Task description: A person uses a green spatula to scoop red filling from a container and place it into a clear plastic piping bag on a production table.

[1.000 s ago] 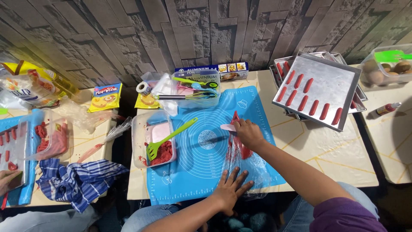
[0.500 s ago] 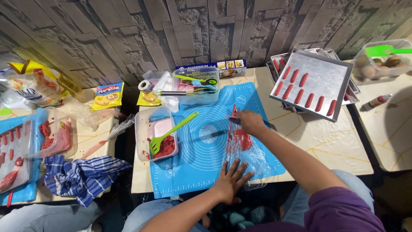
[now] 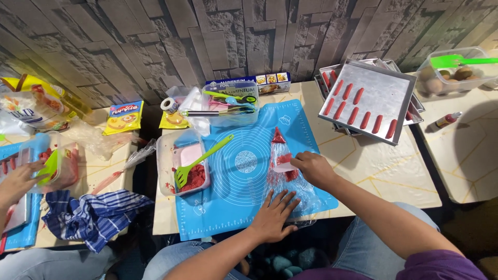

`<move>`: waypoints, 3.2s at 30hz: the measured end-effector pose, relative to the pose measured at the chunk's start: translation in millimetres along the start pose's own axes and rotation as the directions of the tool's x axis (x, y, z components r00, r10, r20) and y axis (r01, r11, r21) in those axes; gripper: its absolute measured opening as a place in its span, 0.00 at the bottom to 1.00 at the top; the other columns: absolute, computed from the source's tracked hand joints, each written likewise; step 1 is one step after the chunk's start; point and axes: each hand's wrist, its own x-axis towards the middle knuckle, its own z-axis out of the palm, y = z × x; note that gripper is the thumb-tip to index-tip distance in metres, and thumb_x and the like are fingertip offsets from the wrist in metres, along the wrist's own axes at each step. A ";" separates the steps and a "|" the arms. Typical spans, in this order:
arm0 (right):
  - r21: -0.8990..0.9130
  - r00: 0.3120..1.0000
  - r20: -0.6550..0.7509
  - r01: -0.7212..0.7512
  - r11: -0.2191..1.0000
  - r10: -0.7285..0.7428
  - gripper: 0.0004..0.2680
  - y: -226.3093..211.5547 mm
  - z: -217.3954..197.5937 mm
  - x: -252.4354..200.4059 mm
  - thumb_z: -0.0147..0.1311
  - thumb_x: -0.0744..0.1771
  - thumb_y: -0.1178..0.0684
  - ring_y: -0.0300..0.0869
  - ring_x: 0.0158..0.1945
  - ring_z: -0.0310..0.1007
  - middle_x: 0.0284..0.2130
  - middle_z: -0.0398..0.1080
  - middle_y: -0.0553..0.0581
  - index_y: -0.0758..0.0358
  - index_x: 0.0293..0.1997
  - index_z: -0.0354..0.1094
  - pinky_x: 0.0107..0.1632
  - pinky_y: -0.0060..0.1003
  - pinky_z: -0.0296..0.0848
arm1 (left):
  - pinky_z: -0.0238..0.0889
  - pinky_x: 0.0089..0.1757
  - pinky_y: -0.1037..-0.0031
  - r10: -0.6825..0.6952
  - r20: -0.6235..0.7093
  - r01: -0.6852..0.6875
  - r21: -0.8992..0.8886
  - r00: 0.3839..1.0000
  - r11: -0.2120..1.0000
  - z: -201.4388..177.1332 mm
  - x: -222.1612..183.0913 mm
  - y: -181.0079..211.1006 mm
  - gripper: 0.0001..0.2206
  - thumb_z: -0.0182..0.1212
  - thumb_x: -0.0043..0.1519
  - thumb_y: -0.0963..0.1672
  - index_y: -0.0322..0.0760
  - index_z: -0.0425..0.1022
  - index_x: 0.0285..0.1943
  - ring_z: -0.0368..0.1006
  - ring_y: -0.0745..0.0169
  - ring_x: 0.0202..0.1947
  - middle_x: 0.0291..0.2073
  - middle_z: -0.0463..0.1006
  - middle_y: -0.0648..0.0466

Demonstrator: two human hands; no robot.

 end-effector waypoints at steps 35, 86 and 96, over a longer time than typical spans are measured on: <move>0.256 0.975 0.128 -0.211 0.943 0.183 0.06 10.9 15.7 28.1 0.53 0.64 0.62 0.49 0.35 0.75 0.30 0.75 0.52 0.53 0.31 0.74 0.28 0.45 0.68 | 0.61 0.43 0.56 0.105 -0.250 -0.067 0.157 0.963 0.985 52.6 28.6 -36.0 0.10 0.56 0.63 0.38 0.35 0.72 0.53 0.67 0.45 0.42 0.47 0.73 0.44; -0.013 0.930 0.294 -0.229 0.973 0.222 0.05 9.0 49.6 10.1 0.53 0.65 0.56 0.53 0.36 0.72 0.32 0.71 0.56 0.55 0.43 0.70 0.29 0.48 0.69 | 0.65 0.36 0.56 0.149 0.092 -0.160 0.129 0.985 0.979 36.2 51.9 -31.3 0.14 0.57 0.60 0.39 0.43 0.79 0.53 0.74 0.43 0.39 0.37 0.79 0.49; -0.207 0.995 0.077 -0.053 0.977 0.070 0.08 1.4 69.8 25.4 0.61 0.65 0.54 0.52 0.37 0.72 0.37 0.73 0.59 0.57 0.47 0.68 0.34 0.45 0.74 | 0.60 0.42 0.52 0.187 0.192 -0.187 -0.014 0.964 0.982 47.2 52.2 -34.2 0.16 0.54 0.62 0.37 0.44 0.78 0.56 0.70 0.41 0.37 0.32 0.74 0.49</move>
